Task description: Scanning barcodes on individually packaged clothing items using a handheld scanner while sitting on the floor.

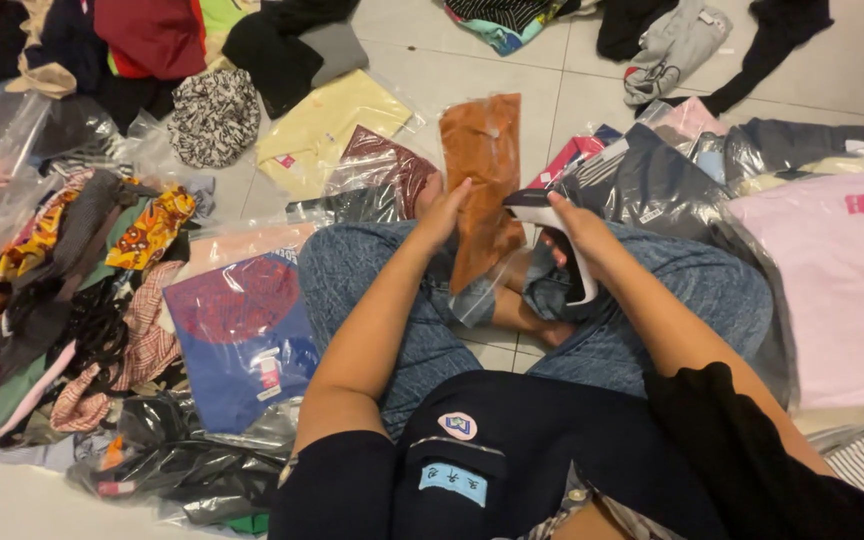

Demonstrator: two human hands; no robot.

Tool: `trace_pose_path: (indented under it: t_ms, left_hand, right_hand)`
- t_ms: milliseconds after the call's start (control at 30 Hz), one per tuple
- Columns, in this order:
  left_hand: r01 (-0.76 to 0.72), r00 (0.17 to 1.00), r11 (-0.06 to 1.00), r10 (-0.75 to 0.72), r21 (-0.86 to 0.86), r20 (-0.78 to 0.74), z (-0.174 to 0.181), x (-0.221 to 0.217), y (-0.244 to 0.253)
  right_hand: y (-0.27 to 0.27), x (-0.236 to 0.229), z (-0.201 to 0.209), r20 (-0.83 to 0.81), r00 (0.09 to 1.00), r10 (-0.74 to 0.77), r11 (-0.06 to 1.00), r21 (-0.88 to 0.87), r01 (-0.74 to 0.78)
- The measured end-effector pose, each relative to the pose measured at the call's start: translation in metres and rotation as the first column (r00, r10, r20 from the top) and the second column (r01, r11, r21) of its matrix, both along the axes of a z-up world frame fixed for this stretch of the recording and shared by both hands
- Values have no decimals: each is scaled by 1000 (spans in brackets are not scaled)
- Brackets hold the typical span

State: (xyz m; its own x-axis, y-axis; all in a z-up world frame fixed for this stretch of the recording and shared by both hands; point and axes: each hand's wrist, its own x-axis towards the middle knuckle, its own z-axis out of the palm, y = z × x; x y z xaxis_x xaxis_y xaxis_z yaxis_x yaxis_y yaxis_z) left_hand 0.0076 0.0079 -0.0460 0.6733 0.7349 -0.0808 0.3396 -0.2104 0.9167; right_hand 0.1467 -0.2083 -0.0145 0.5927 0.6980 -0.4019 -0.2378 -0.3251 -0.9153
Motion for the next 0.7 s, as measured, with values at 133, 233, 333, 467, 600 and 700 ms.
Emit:
trace_pose_path:
  t_ms: [133,233,333,467,600,700]
  left_hand:
    - [-27,996,1000,28,11,-85,-34,12,18]
    - [-17,998,995,12,-99,-55,-11,7,14]
    - [0,1000,992,3,-124,28,-20,7,15]
    - [-35,984,964,79,-265,158,2,7,3]
    - [52,948,816,141,-575,286,129,-23,-40]
    - [33,916,726,252,-687,311,96,-20,-37]
  right_hand:
    - [-5,5,9,28,999,-17,1000,-23,18]
    - [-6,4,15,-28,998,-60,987,147,64]
    - [-13,14,4,-50,997,-52,950,305,65]
    - [-11,25,-3,44,999,9,917,398,-26]
    - [-3,1,37,-37,999,2,979,204,6]
    - [-1,5,18,7,1000,-3,988,157,2]
